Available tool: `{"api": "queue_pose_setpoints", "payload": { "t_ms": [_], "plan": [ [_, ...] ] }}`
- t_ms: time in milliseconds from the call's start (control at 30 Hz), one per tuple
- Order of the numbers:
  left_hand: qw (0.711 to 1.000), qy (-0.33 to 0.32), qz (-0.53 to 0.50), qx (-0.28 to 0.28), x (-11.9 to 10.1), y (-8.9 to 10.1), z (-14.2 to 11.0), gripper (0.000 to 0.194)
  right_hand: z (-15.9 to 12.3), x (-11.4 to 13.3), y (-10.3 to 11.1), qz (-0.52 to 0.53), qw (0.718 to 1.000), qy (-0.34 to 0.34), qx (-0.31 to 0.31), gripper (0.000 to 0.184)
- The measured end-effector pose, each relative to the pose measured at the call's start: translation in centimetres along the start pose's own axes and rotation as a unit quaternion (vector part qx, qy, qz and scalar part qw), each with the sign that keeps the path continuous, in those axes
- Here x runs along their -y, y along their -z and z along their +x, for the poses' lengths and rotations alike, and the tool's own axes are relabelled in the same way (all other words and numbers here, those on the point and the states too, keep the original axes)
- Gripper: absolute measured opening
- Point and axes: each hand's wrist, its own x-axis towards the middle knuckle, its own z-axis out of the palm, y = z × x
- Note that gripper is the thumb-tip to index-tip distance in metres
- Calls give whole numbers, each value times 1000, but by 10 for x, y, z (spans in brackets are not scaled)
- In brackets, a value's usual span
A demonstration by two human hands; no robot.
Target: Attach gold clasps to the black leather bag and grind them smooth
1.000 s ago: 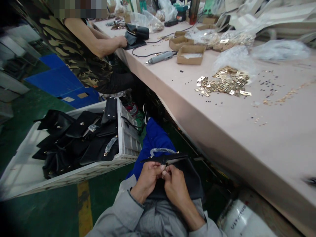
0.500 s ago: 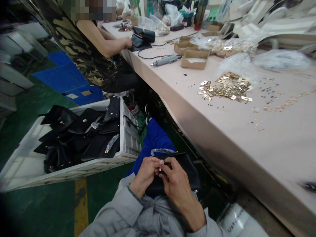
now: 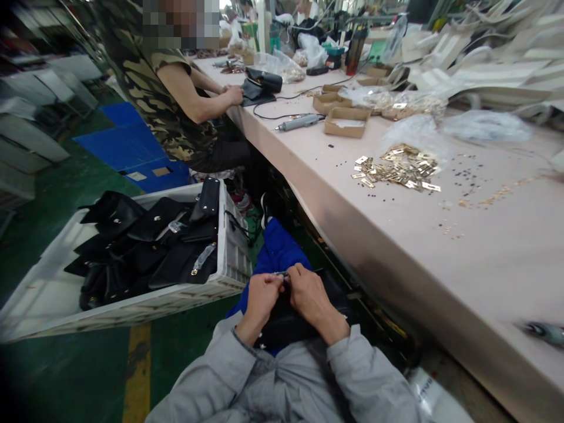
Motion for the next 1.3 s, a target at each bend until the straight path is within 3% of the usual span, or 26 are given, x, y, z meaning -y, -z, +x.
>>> {"api": "queue_pose_setpoints", "payload": {
  "t_ms": [33,100,167,233,333,500,700,900,1133,1300],
  "plan": [
    [996,-79,42,-4,-2,4,-1,3,2,-4,-1,25,1000,-9,-8,14],
    [958,-237,155,39,-6,10,3,23,4,-10,-3,80,996,-21,-20,15],
    [915,-307,233,121,-8,13,12,23,5,-14,-1,124,991,-33,-27,15],
    [911,-287,236,181,-9,15,20,17,4,-14,2,156,986,-48,-28,16],
    [920,-266,205,202,-5,17,24,13,0,-9,8,222,971,-80,-30,16],
    [940,-240,167,174,10,22,14,11,-14,0,6,331,935,-113,-55,12],
    [956,-201,133,164,20,22,15,9,-16,-3,-5,274,953,-73,-102,18],
    [969,-177,103,137,22,19,8,8,-21,-2,-2,288,951,-71,-92,17],
    [975,-161,86,123,23,18,-1,11,-23,-4,1,349,923,-162,-29,3],
    [975,-155,75,140,20,20,-3,12,-21,-2,7,360,918,-166,-11,6]
  ]
}}
